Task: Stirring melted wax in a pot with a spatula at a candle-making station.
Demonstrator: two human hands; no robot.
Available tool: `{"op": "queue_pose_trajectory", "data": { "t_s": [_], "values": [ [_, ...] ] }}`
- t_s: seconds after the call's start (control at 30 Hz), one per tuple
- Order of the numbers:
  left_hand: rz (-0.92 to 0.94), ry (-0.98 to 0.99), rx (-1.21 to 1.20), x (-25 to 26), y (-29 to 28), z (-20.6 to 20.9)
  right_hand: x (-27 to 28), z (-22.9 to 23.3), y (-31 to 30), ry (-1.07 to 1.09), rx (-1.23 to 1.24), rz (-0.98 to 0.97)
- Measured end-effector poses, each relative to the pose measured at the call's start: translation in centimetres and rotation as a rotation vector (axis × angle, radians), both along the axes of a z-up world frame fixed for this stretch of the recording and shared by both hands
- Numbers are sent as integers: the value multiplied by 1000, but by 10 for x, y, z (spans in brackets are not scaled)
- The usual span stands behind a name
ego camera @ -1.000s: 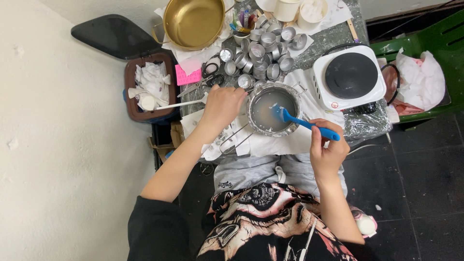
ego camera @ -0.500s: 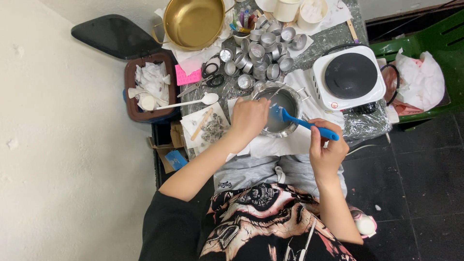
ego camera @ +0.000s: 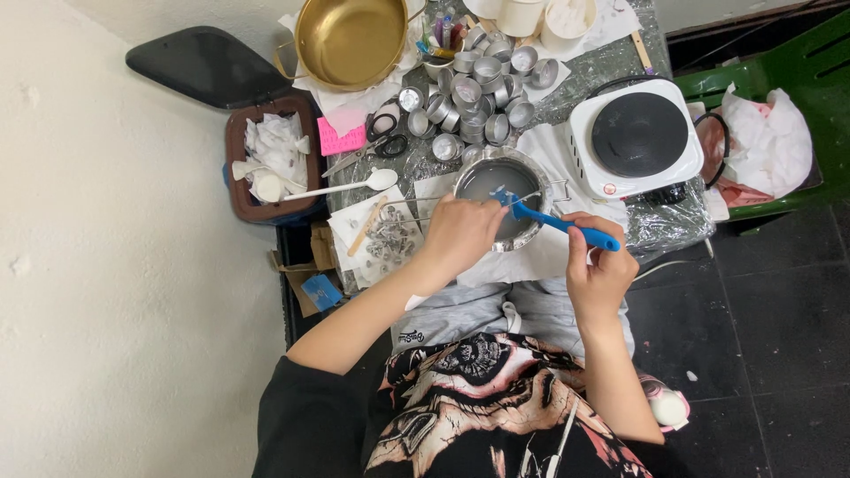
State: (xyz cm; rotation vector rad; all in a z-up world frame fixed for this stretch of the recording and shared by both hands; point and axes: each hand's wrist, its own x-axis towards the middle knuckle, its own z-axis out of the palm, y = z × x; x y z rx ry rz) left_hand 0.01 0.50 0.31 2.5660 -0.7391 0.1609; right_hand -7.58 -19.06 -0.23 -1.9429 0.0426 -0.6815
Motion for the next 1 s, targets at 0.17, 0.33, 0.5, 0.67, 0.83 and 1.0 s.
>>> {"op": "queue_pose_trajectory", "data": {
  "t_s": [0.17, 0.33, 0.5, 0.67, 0.83, 1.0],
  "values": [
    [33, -40, 15, 0, 15, 10, -2, 2, -2, 13, 16, 11],
    [56, -78, -36, -15, 36, 28, -5, -3, -8, 37, 58, 52],
    [222, 89, -193, -37, 57, 33, -12, -6, -9, 142, 8, 47],
    [310, 341, -365, -51, 55, 27, -15, -25, -10, 194, 83, 66],
    [362, 433, -491, -54, 44, 18, -28, -36, -3, 169, 227, 84],
    [309, 373, -426, -47, 32, 27, -32, -51, -4, -37, 193, -31]
  ]
}}
